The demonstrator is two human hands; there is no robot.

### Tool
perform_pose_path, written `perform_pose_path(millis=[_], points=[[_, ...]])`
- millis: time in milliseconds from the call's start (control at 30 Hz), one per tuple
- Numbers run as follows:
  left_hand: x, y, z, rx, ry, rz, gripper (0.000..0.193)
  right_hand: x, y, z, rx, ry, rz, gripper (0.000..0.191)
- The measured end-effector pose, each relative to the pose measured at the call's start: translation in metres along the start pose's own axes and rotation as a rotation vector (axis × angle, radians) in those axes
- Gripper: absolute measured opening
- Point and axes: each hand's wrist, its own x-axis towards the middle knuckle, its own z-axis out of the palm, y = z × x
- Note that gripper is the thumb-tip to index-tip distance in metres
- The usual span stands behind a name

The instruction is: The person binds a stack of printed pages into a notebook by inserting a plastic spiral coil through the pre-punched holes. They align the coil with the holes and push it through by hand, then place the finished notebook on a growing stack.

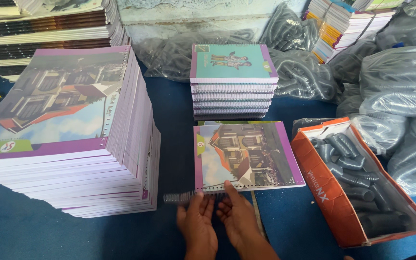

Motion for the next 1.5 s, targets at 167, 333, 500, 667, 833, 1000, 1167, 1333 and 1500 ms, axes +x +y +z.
perform_pose_path(millis=[167,333,500,667,833,1000,1167,1333,1500], points=[[0.005,0.002,0.007,0.228,0.163,-0.075,0.046,-0.004,0.002,0.000,0.115,-0.157,-0.079,0.037],[0.014,-0.006,-0.003,0.110,0.120,-0.158,0.038,-0.010,0.004,0.001,0.136,-0.162,-0.159,0.037],[0.015,-0.006,-0.007,-0.139,-0.059,-0.031,0.029,-0.007,0.001,0.007,-0.020,0.028,-0.087,0.040],[0.005,0.000,0.001,0.091,0.110,-0.003,0.042,0.000,-0.003,0.007,-0.035,0.019,0.016,0.038],[0.011,0.002,0.007,0.224,0.153,-0.077,0.048,0.001,0.005,-0.003,0.085,-0.157,-0.051,0.034],[0.014,0.000,0.004,0.004,0.045,-0.150,0.043,-0.005,0.005,-0.005,0.015,-0.066,-0.044,0.037],[0.009,0.002,0.007,0.051,0.008,-0.103,0.052,-0.013,0.000,-0.008,-0.122,0.058,-0.115,0.036],[0.001,0.007,0.014,0.147,0.075,-0.075,0.049,-0.013,-0.001,-0.020,-0.091,0.058,-0.260,0.028],[0.000,0.009,0.016,0.174,0.061,-0.070,0.047,-0.009,-0.003,-0.026,-0.036,0.035,-0.277,0.020]])
